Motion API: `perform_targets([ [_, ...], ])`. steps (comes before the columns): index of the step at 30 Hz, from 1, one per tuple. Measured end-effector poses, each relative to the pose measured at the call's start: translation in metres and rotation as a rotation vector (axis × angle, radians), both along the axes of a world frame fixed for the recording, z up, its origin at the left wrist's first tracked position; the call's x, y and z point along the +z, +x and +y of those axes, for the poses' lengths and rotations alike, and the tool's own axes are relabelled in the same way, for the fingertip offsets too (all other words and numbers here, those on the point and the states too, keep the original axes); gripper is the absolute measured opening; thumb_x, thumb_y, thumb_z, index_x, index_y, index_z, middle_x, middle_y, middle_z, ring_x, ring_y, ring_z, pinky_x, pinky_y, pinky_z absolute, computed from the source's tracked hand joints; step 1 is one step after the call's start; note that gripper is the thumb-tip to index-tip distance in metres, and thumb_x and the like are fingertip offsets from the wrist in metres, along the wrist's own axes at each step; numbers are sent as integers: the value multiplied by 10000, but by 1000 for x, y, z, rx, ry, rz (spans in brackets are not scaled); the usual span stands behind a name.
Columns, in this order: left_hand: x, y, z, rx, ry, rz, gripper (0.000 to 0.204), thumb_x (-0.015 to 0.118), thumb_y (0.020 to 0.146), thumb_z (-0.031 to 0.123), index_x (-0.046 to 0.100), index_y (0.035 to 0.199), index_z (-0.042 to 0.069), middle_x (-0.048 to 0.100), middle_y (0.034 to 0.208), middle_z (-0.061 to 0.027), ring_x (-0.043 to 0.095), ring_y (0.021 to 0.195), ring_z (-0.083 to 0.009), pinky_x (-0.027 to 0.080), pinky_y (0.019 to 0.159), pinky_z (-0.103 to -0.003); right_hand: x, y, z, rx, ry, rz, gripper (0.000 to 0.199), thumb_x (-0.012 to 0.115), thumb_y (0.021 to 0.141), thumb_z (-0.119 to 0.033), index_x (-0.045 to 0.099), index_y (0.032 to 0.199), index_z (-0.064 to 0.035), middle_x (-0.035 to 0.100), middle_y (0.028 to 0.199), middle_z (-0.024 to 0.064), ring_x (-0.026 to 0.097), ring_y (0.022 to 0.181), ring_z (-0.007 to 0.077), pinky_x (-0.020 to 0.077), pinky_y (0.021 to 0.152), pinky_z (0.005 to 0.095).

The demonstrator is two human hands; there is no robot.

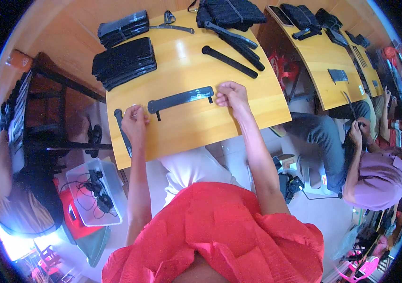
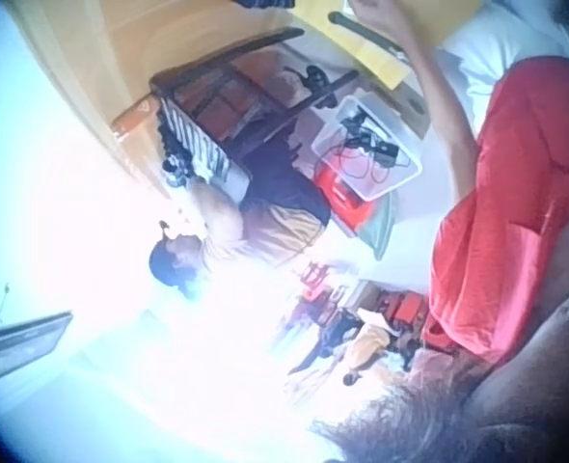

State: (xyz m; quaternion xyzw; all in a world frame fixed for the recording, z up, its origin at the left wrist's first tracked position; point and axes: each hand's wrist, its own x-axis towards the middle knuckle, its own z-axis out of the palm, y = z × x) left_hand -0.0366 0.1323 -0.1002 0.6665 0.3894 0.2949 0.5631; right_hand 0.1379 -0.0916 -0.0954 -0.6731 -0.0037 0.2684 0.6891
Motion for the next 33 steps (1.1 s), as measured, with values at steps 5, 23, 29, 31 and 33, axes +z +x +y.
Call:
perform_targets([
  [5, 12, -11, -21, -210, 688, 162, 463, 602, 833, 220, 477, 1203, -28, 509, 1190, -175, 494, 1080, -279, 411, 880, -387, 7, -32, 1, 53, -254, -714, 218, 545, 870, -153, 591, 1016, 1, 617, 933, 111, 613, 818, 229, 505, 694, 346],
  [23, -21, -12, -38, -437, 1007, 495, 754, 500, 844, 504, 284, 1386, 27, 193, 1464, -188, 187, 1356, -319, 131, 1071, -528, -15, -71, 27, 580, -933, -1275, 630, 425, 904, -431, 269, 1403, -79, 211, 1482, 77, 192, 1367, 208, 121, 1099, 479],
  [29, 37, -41, -29, -402, 580, 213, 623, 463, 883, 395, 350, 1351, 0, 316, 1405, -201, 289, 1319, -294, 211, 1067, -446, -10, -83, 15, 380, -980, -1296, 595, 462, 889, -406, 365, 1339, -29, 281, 1430, 174, 260, 1326, 312, 170, 1056, 533],
  [31, 130, -71, -38, -589, 236, -226, 556, 477, 883, 344, 410, 1305, -11, 446, 1314, -186, 406, 1242, -283, 289, 1033, -384, 10, -111, 33, 439, -779, -1301, 540, 549, 843, -329, 429, 1276, -29, 393, 1325, 196, 357, 1242, 347, 247, 1007, 528],
  [33, 195, -116, -51, -798, 295, -519, 435, 535, 860, 301, 545, 1161, -12, 590, 1122, -163, 578, 1022, -294, 423, 907, -358, -4, -137, 58, 582, -377, -1396, 541, 634, 773, -263, 460, 1229, -28, 456, 1228, 191, 418, 1164, 353, 323, 952, 492],
])
